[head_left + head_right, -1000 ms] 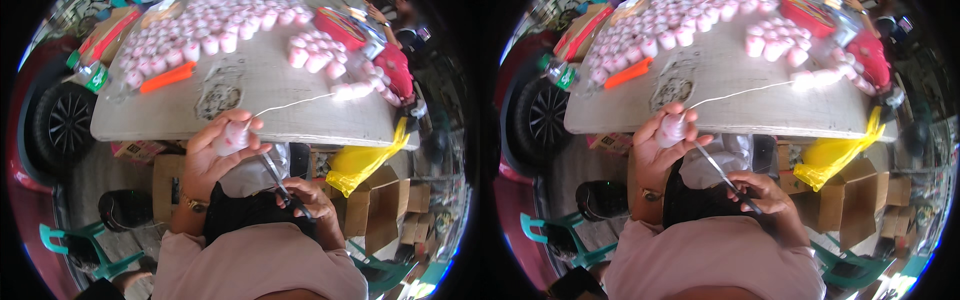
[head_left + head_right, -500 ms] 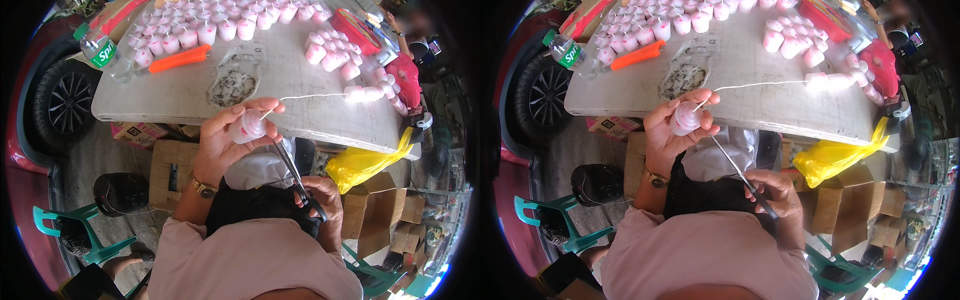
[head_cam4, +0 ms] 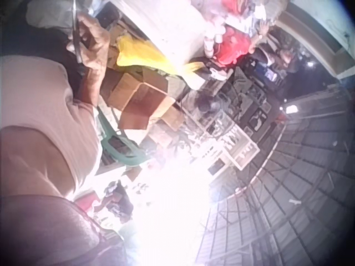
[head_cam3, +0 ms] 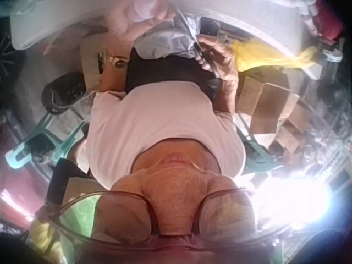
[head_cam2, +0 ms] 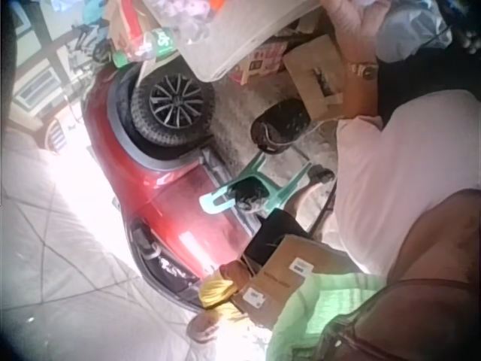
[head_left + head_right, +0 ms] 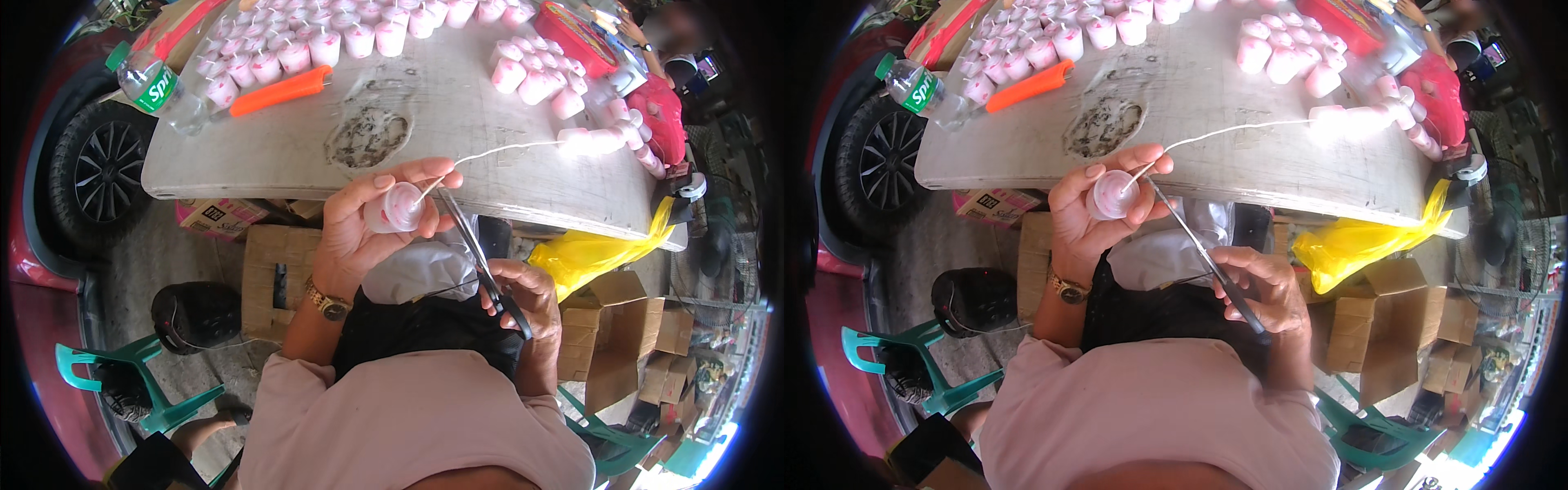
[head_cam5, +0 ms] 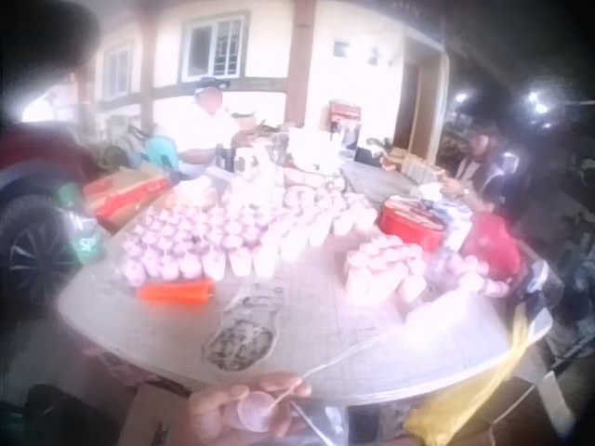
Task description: The person assembles small pink and white cylindrical candles by inserting wicks, trimming excess wick with scissors, and wiping the candles with a white cloth. The person handles each candle individually, repeating the same sequence of actions throughout the clip.
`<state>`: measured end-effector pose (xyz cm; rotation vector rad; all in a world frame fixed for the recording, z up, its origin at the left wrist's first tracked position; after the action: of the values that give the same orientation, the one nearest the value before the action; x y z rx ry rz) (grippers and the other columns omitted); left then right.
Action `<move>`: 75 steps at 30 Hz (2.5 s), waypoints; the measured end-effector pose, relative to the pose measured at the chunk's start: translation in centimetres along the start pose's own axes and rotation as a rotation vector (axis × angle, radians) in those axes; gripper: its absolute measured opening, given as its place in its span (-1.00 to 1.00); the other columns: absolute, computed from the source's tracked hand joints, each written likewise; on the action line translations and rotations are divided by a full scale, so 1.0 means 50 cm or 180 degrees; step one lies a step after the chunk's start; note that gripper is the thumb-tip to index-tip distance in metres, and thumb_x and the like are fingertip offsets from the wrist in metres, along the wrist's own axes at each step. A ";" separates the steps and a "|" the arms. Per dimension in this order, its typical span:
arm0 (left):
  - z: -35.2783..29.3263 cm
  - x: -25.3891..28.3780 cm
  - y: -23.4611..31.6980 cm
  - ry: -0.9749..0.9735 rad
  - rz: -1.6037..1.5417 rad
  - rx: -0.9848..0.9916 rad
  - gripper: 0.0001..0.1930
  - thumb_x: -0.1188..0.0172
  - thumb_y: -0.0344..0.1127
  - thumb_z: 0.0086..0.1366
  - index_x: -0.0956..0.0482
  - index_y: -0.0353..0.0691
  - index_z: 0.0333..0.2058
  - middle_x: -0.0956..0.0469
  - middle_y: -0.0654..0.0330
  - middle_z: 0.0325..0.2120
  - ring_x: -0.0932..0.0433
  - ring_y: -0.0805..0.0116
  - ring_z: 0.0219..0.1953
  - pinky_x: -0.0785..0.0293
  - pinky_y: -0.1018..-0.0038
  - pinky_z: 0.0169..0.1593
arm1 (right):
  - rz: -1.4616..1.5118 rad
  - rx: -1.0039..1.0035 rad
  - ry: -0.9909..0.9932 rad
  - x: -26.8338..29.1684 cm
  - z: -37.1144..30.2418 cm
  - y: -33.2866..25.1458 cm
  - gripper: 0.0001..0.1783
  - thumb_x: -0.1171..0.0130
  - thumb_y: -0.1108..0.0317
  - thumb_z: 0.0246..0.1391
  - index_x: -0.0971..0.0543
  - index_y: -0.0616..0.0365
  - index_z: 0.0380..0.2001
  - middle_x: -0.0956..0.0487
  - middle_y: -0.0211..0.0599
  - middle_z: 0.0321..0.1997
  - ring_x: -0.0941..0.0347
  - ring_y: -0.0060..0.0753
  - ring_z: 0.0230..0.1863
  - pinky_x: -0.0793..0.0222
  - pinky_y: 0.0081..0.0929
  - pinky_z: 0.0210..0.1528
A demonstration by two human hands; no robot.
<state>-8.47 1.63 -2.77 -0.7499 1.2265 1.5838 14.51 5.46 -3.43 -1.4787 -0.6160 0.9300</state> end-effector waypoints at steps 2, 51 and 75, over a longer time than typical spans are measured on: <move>-0.001 0.000 0.003 -0.0051 0.0111 -0.0069 -0.39 0.03 -0.16 0.27 -0.33 -0.51 0.19 -0.44 -0.16 0.08 -0.52 0.27 -0.36 -0.45 0.31 0.05 | -0.0084 -0.0033 -0.0142 -0.003 0.003 -0.005 -0.29 -0.46 0.51 -0.26 -0.48 0.44 0.06 -0.60 -0.22 -0.29 -0.53 -0.49 -0.33 -0.45 -0.62 -0.31; -0.020 0.009 -0.049 0.0641 0.0436 -0.0016 -0.53 -0.14 -0.24 0.25 -0.50 -0.47 0.04 -0.57 0.03 -0.16 -0.54 0.30 -0.38 -0.49 0.42 -0.19 | -0.4705 0.1563 -0.0645 -0.151 0.269 -0.220 -0.47 -0.26 0.51 -0.16 -0.54 0.17 0.00 -0.55 -0.10 -0.23 -0.45 0.04 -0.23 -0.35 -0.14 -0.12; 0.215 0.008 0.093 0.1147 0.2631 -0.0092 -0.66 -0.08 -0.37 0.26 -0.46 -0.26 0.02 -0.47 0.09 -0.09 -0.50 0.24 -0.06 -0.46 0.24 0.11 | -0.3121 0.1011 0.0773 0.009 0.149 -0.169 -0.79 -0.04 0.68 0.04 -0.60 0.23 -0.31 -0.54 -0.25 -0.49 -0.48 -0.39 -0.47 -0.39 -0.44 -0.38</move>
<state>-12.06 11.80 1.85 -0.5847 1.9425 2.1813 9.75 11.10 5.09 -0.8091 -0.8422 0.0673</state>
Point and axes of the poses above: each hand's wrist, its own z-axis towards the middle knuckle, its own x-axis out of the back of the hand, y = z × x, the point moved 4 cm from there along z, towards the middle knuckle
